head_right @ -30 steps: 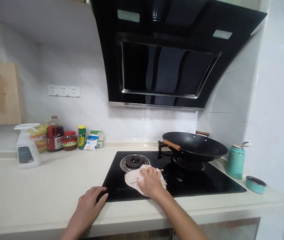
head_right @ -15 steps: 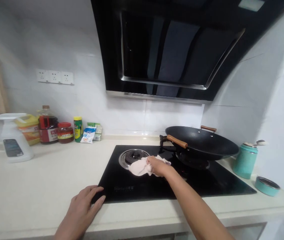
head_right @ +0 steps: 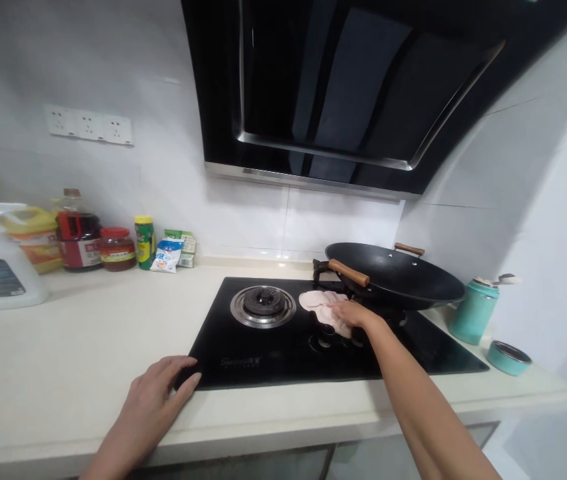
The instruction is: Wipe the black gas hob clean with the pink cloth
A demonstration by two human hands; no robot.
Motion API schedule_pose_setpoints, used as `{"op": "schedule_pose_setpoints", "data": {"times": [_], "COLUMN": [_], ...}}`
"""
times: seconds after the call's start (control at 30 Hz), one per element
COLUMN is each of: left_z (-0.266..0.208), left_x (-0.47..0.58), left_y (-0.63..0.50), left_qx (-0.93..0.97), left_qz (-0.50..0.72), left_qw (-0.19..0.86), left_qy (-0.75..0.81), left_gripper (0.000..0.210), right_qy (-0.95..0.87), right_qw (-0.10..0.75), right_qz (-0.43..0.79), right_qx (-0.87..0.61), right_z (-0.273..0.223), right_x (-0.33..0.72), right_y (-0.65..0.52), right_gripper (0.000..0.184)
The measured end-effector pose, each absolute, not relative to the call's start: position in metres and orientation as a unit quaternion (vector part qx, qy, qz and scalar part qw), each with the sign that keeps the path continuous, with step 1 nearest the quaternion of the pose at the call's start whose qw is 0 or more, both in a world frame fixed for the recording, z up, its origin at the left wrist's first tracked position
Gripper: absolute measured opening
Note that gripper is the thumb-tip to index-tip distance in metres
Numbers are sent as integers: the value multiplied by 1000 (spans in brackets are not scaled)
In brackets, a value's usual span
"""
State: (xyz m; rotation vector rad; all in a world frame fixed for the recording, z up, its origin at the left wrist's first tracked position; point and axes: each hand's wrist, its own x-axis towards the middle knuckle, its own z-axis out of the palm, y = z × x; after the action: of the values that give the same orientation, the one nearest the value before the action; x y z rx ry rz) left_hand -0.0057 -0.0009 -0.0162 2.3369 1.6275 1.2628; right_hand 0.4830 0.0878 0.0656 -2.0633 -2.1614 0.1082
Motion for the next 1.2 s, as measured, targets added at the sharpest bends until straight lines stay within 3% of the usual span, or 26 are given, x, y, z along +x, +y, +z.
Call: {"op": "schedule_pose_setpoints", "data": {"times": [0.13,0.33,0.47,0.87,1.2], "left_z": [-17,-19,-21,-19,-11], "left_x": [-6,-6,-7,-8,-7], "left_y": [-1,0,1,5,1], "left_qx": [752,754,755,752,754], "left_qz": [398,388,379,379,386], "left_qw": [18,5,-6,-13,7], "left_qy": [525,530,536,540,532], "left_gripper": [35,34,35,33,34], "right_qy": [-734,-754,-747,-668,-630], "right_qw": [65,122,99,103,132], "right_qz": [68,137,114,21,28], "right_qx": [-672,-631,-647,-737,-765], "right_z": [65,58,52,61,60], "right_x": [487,497,491,488,516], "right_y": [58,41,51,108,64], "right_gripper": [69,87,97,78,55]}}
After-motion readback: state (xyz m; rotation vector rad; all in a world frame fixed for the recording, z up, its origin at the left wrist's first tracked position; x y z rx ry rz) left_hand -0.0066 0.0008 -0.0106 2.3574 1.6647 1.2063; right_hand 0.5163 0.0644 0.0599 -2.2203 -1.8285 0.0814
